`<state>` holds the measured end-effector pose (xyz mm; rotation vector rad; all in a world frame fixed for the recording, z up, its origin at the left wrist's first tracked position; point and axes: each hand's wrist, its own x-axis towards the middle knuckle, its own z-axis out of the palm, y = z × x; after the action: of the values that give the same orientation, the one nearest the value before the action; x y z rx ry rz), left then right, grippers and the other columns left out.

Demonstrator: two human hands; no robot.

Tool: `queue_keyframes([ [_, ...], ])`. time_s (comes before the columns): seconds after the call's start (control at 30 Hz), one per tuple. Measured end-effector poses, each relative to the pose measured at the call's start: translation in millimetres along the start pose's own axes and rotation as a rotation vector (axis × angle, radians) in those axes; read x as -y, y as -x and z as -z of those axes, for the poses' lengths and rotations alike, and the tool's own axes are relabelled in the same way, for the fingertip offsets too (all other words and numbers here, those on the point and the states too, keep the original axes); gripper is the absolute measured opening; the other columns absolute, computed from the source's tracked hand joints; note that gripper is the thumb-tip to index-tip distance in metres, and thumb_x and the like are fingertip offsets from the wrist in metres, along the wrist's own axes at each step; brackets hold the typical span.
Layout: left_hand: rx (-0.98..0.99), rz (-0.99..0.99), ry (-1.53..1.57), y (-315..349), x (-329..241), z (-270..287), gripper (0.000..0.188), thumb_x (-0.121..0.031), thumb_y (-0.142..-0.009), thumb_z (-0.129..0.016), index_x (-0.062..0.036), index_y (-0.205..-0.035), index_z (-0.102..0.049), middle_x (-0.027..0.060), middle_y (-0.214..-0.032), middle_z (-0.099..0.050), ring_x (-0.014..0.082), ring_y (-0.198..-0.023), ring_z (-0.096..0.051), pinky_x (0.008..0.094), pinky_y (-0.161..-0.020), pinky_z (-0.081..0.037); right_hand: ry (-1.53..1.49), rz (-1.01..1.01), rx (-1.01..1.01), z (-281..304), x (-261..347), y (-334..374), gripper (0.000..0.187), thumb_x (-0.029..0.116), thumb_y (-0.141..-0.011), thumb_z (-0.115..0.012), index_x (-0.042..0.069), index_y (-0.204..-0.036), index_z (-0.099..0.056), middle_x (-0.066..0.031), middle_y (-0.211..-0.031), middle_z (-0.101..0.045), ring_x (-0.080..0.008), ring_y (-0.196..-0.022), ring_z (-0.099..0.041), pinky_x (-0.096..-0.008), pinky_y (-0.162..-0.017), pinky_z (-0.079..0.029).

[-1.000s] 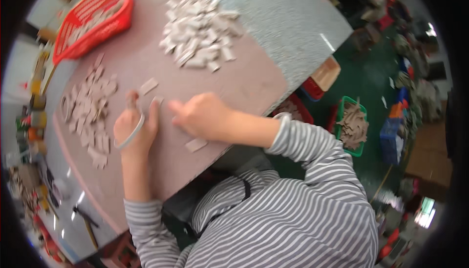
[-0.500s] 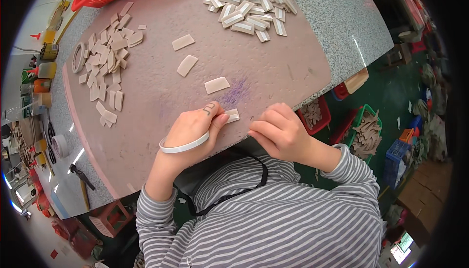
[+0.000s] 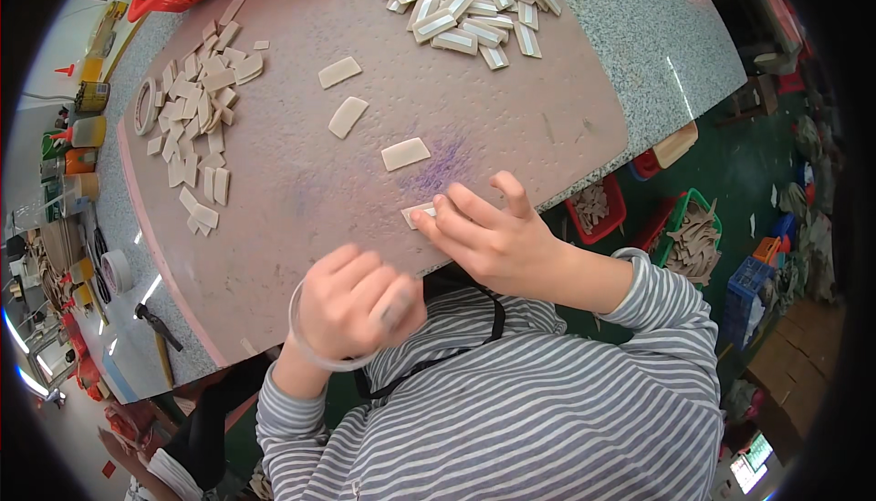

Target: The person applies adhesive tape onto small rectangular pads by hand, presses each strip down, and stacks the taped pads into a pile on the work surface.

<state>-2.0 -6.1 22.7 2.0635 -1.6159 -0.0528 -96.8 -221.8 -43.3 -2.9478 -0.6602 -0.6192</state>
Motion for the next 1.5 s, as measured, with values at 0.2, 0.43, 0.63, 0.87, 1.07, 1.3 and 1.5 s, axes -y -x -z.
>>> queue_keyframes([
  [0.2,-0.256,0.505,0.072,8.3,23.7,16.7,0.013,-0.006,-0.095,-0.073,-0.001,-0.086,-0.065,0.0082,-0.065,-0.057,0.0231,-0.054,-0.054,0.0344,-0.055,-0.042,-0.769,-0.11,0.017,-16.0,-37.4,-21.7,0.031,0.009,-0.083,-0.079,0.01,-0.114,-0.077,-0.0043,-0.094,-0.061,-0.0229,-0.086,-0.058,-0.0392,-0.084,-0.045],
  [0.43,0.101,0.604,0.434,-23.3,26.2,-29.2,0.02,-0.017,-0.105,-0.062,-0.0002,-0.093,-0.063,0.0117,-0.068,-0.062,0.0254,-0.061,-0.062,0.0367,-0.062,-0.048,-0.806,-0.562,-0.197,4.6,-30.3,-6.9,0.026,0.01,-0.086,-0.079,0.006,-0.112,-0.078,-0.0086,-0.097,-0.063,-0.0262,-0.087,-0.062,-0.0415,-0.085,-0.049],
  [0.63,0.172,0.477,0.28,-37.1,34.9,-34.2,0.02,-0.018,-0.101,-0.067,0.0003,-0.094,-0.063,0.0191,-0.074,-0.068,0.0399,-0.07,-0.067,0.0453,-0.065,-0.051,-0.452,-0.218,-0.024,8.0,-8.7,15.7,0.038,0.019,-0.09,-0.077,0.003,-0.125,-0.074,-0.0109,-0.122,-0.069,-0.028,-0.115,-0.064,-0.0465,-0.104,-0.046],
  [0.87,0.068,0.288,-0.107,-27.9,35.0,-5.1,0.021,-0.017,-0.092,-0.076,-0.0034,-0.087,-0.062,0.0115,-0.07,-0.062,0.0324,-0.065,-0.061,0.0422,-0.065,-0.048,-0.118,-0.088,0.032,-2.7,-7.6,18.8,0.045,0.033,-0.096,-0.068,0.006,-0.133,-0.072,-0.0075,-0.13,-0.068,-0.0213,-0.13,-0.059,-0.0544,-0.117,-0.031],
  [1.07,-0.13,-0.02,0.008,-15.7,7.9,8.7,0.021,0.003,-0.08,-0.077,-0.0072,-0.076,-0.059,0.0051,-0.066,-0.055,0.0201,-0.055,-0.049,0.0366,-0.054,-0.039,-0.05,-0.013,0.0,-6.8,-11.4,-5.3,0.031,0.027,-0.09,-0.068,0.008,-0.114,-0.076,-0.003,-0.1,-0.065,-0.0176,-0.11,-0.062,-0.0517,-0.109,-0.032],
  [1.3,-0.057,0.598,0.48,-38.1,65.5,-12.6,0.017,-0.007,-0.101,-0.064,0.0008,-0.086,-0.062,0.0146,-0.065,-0.058,0.0322,-0.058,-0.06,0.0399,-0.059,-0.048,-0.175,-0.112,-0.38,-22.9,-124.8,-70.5,0.016,0.013,-0.084,-0.077,0.006,-0.098,-0.075,-0.0049,-0.089,-0.069,-0.0224,-0.094,-0.065,-0.0413,-0.087,-0.048],
  [1.5,0.058,0.483,0.242,-52.5,73.2,-29.9,0.02,-0.016,-0.103,-0.065,0.0,-0.092,-0.062,0.012,-0.064,-0.059,0.0302,-0.056,-0.058,0.0389,-0.059,-0.046,-0.468,-0.167,-0.198,-19.2,-63.1,-33.2,0.024,0.015,-0.091,-0.073,0.003,-0.113,-0.076,-0.0066,-0.111,-0.073,-0.0262,-0.111,-0.065,-0.0442,-0.101,-0.046],
])
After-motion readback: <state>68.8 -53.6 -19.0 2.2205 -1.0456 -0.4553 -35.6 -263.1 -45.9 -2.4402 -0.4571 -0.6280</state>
